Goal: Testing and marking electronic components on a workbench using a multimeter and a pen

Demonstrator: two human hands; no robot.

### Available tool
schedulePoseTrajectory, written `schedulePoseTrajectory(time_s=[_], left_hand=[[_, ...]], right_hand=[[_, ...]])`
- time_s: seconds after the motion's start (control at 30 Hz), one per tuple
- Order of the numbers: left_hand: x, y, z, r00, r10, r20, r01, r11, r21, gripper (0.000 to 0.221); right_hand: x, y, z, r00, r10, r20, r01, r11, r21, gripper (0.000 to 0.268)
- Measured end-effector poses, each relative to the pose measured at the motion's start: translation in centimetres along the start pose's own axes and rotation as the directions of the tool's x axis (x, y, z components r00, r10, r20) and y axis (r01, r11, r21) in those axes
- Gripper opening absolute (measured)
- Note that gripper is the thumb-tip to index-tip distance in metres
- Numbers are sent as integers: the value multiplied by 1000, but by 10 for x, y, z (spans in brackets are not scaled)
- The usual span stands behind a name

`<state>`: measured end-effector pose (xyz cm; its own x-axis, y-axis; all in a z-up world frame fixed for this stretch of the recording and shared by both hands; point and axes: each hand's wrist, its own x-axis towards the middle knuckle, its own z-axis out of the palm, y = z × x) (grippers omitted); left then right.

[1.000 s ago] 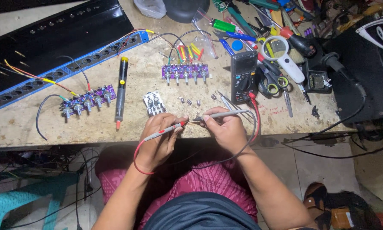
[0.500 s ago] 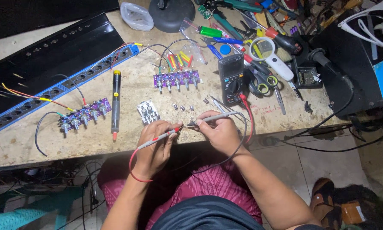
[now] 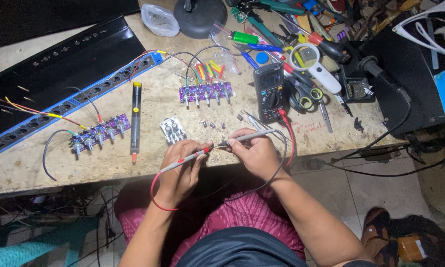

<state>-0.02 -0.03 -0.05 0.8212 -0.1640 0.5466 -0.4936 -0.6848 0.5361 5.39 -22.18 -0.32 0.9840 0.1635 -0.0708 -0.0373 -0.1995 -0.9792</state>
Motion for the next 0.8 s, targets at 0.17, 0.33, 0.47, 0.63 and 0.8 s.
schedulePoseTrajectory(time_s=[0.17, 0.33, 0.47, 0.63, 0.8], left_hand=[[1, 2, -1, 1000, -8, -6, 8, 1000, 1, 15], [0, 1, -1, 1000, -18, -9, 18, 1000, 0, 15], [1, 1, -1, 1000, -10, 1, 10, 1000, -9, 16], [-7, -7, 9, 999, -18, -31, 19, 1000, 19, 16], [-6, -4, 13, 994, -53, -91, 61, 994, 90, 16]], right_hand=[[-1, -2, -1, 1000, 1, -8, -1, 1000, -6, 14], [1, 5, -1, 1000, -4, -9, 4, 1000, -15, 13], [2, 9, -1, 1000, -23, 10, 23, 1000, -16, 13], [0, 8, 0, 1000, -16, 0, 16, 999, 49, 12], [-1, 23, 1, 987, -118, -109, 136, 974, 182, 16]])
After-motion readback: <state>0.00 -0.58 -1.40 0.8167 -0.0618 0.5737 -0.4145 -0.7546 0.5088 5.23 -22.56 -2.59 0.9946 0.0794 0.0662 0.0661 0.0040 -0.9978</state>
